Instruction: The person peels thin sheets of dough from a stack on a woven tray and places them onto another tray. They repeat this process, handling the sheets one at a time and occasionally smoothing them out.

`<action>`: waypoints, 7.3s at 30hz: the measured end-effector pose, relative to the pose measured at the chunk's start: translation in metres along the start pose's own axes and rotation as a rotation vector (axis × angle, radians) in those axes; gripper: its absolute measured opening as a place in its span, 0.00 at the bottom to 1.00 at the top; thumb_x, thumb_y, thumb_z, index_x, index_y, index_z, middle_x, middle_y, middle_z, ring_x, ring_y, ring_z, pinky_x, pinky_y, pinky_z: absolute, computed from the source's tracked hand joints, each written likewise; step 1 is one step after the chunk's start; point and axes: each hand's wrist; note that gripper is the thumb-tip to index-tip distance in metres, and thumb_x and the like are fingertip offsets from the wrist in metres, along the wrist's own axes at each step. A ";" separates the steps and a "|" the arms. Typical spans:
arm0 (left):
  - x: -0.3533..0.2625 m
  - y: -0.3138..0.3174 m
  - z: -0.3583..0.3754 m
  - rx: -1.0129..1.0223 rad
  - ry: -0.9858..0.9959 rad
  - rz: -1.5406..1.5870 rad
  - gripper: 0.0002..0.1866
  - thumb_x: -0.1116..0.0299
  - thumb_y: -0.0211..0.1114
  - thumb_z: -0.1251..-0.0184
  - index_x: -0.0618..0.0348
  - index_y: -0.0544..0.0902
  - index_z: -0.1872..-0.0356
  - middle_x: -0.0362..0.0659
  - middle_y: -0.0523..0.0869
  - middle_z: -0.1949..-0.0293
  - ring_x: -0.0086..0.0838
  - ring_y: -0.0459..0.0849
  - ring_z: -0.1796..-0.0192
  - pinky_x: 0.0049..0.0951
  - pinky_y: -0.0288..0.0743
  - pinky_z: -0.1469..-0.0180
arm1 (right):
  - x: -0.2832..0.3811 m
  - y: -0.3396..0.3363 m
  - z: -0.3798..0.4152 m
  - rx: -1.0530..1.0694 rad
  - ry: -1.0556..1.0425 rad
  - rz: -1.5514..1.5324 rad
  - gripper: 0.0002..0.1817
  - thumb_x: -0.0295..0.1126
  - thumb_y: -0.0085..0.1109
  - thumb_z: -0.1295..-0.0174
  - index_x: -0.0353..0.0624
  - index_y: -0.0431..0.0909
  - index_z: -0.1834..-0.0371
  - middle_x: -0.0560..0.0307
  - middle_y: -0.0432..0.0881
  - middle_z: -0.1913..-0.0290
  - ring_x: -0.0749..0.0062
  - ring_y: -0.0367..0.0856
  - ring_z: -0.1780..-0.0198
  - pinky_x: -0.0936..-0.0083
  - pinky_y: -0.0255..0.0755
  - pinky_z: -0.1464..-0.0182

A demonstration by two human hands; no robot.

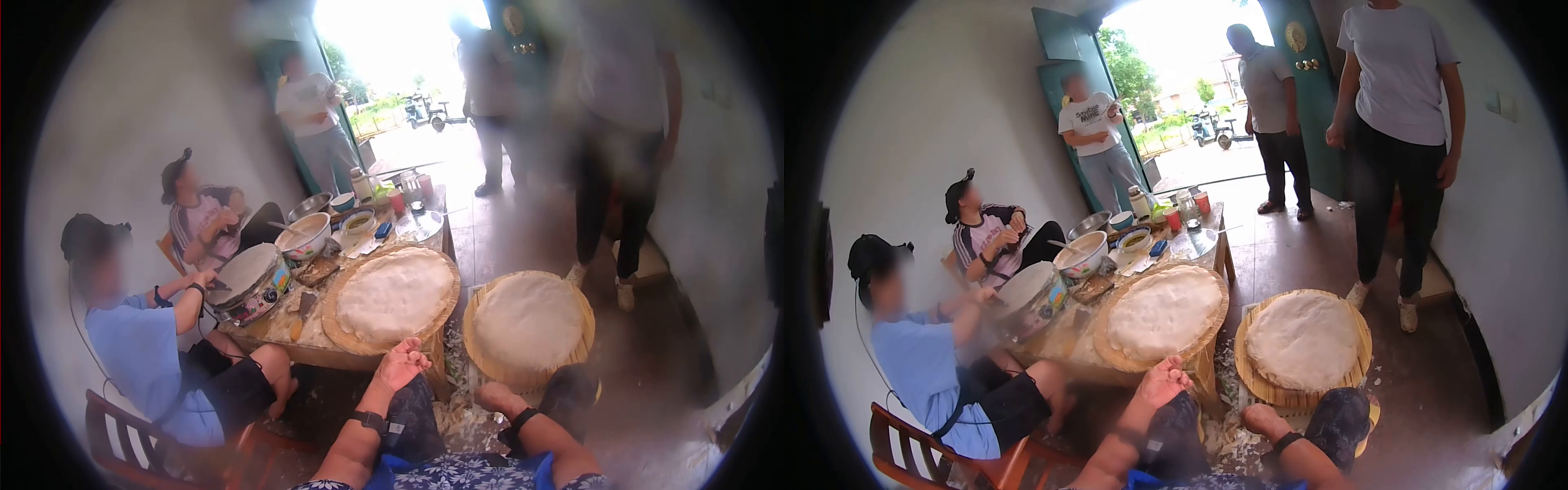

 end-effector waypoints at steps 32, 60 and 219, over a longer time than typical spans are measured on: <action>-0.063 -0.020 0.042 -0.775 0.494 -0.083 0.32 0.69 0.61 0.40 0.51 0.60 0.35 0.42 0.71 0.55 0.36 0.74 0.55 0.42 0.72 0.51 | -0.002 0.001 0.002 -0.068 -0.001 -0.065 0.07 0.31 0.51 0.49 0.42 0.77 0.73 0.43 0.81 0.71 0.45 0.80 0.65 0.56 0.73 0.65; -0.062 -0.054 0.019 -0.706 0.414 0.130 0.23 0.73 0.60 0.41 0.58 0.68 0.44 0.50 0.74 0.52 0.41 0.75 0.52 0.38 0.74 0.49 | 0.031 -0.175 -0.060 -0.502 0.410 -1.336 0.12 0.29 0.53 0.40 0.37 0.75 0.54 0.61 0.77 0.68 0.77 0.76 0.74 0.80 0.73 0.73; 0.182 -0.004 -0.158 -0.369 -0.148 -1.429 0.27 0.73 0.65 0.49 0.52 0.73 0.44 0.47 0.79 0.65 0.35 0.80 0.63 0.34 0.75 0.59 | -0.298 -0.179 -0.063 -0.503 0.919 0.082 0.25 0.51 0.50 0.38 0.49 0.73 0.43 0.54 0.75 0.42 0.51 0.71 0.41 0.53 0.66 0.42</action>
Point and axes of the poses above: each hand's wrist, its own z-axis away from the middle knuckle, its own y-axis out of the palm, x = y × z
